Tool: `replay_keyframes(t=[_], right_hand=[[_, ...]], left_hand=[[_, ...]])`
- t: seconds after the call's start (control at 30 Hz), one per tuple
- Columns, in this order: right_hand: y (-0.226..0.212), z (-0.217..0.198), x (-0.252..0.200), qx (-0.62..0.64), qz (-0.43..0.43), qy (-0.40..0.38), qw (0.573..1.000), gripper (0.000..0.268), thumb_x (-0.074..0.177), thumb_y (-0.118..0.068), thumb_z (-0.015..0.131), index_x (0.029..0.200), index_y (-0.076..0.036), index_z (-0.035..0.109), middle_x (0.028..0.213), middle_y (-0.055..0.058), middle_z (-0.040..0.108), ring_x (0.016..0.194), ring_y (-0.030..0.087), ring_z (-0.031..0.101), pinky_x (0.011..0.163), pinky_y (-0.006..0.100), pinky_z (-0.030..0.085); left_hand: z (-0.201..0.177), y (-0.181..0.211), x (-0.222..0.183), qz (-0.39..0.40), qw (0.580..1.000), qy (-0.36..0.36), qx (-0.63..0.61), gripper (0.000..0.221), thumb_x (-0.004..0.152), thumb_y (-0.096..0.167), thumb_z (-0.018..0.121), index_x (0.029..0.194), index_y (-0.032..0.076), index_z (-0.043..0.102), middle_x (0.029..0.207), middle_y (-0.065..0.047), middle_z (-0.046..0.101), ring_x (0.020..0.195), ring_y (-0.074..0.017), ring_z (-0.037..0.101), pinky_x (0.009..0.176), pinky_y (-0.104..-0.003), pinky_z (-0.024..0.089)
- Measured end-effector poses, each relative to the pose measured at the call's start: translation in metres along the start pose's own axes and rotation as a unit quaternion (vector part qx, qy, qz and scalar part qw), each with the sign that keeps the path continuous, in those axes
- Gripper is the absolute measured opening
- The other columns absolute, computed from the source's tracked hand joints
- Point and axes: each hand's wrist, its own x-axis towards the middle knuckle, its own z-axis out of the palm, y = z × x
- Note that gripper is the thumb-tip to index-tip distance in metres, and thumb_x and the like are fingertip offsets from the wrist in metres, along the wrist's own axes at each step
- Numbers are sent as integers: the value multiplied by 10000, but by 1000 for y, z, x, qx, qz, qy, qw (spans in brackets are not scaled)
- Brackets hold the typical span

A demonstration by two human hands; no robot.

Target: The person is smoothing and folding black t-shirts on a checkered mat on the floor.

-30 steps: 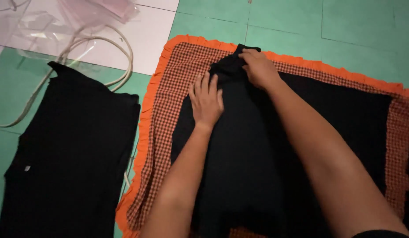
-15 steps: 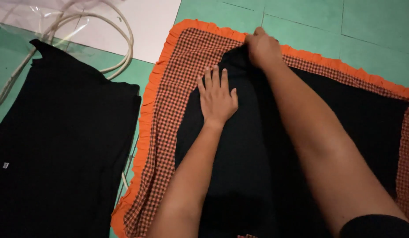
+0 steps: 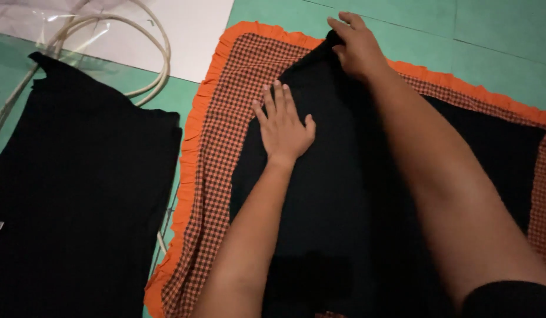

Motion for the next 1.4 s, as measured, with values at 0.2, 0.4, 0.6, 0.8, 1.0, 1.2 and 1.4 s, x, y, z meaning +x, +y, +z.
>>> replay_keyframes(t=[0.2, 0.4, 0.6, 0.8, 1.0, 1.2, 1.4], right_hand=[[66, -50, -36, -105, -9, 56, 993, 568, 834, 59, 757, 1388, 43, 631, 1402, 269, 565, 1208, 456, 576, 999, 493, 491], [103, -123, -124, -169, 161, -56, 971, 421, 890, -61, 710, 1305, 9, 699, 1229, 217, 701, 1052, 439, 637, 897, 508, 509], [174, -183, -246, -237, 334, -140, 902, 455, 951, -297, 716, 1362, -105, 686, 1292, 203, 675, 1148, 438, 610, 939, 544, 505], [200, -216, -327, -250, 294, -73, 920, 369, 857, -76, 708, 1222, -63, 758, 1169, 129, 761, 1005, 395, 690, 807, 480, 558], [251, -211, -353, -317, 365, -185, 856, 396, 965, -299, 693, 1357, -247, 721, 1112, 129, 754, 1065, 404, 709, 836, 523, 607], [248, -221, -361, -283, 380, -132, 871, 244, 906, -240, 742, 1103, -101, 779, 1094, 128, 744, 1062, 411, 595, 946, 500, 511], [275, -225, -383, -113, 361, 23, 925, 233, 882, -126, 796, 1096, -39, 773, 972, 125, 742, 831, 299, 673, 794, 410, 546]], left_hand=[[7, -1, -1, 7, 1000, 1, -1, 875, 863, 475, 549, 1528, -72, 397, 1647, -240, 297, 1541, -430, 178, 1229, -628, 93], [6, -5, 1, 29, 999, 12, 10, 860, 870, 475, 581, 1518, -70, 425, 1628, -243, 332, 1520, -422, 237, 1205, -616, 162], [13, -11, 2, 49, 998, 4, 25, 846, 926, 493, 564, 1536, -74, 414, 1639, -259, 305, 1516, -453, 220, 1184, -646, 174], [-11, 12, 7, 138, 981, 63, 119, 662, 802, 368, 651, 1354, 5, 633, 1396, -197, 621, 1252, -422, 551, 1045, -667, 315], [28, 101, 56, 322, 944, 44, 63, 475, 815, 232, 604, 1281, 312, 652, 1196, 33, 641, 1001, -237, 630, 687, -391, 517], [50, 147, 93, 269, 961, -57, 21, 307, 930, 214, 651, 1235, 176, 637, 1164, -63, 652, 813, -345, 709, 653, -472, 558], [64, 142, 106, 241, 968, -70, 5, 139, 926, 234, 681, 1034, 160, 634, 1025, -75, 684, 821, -380, 684, 697, -503, 539]])
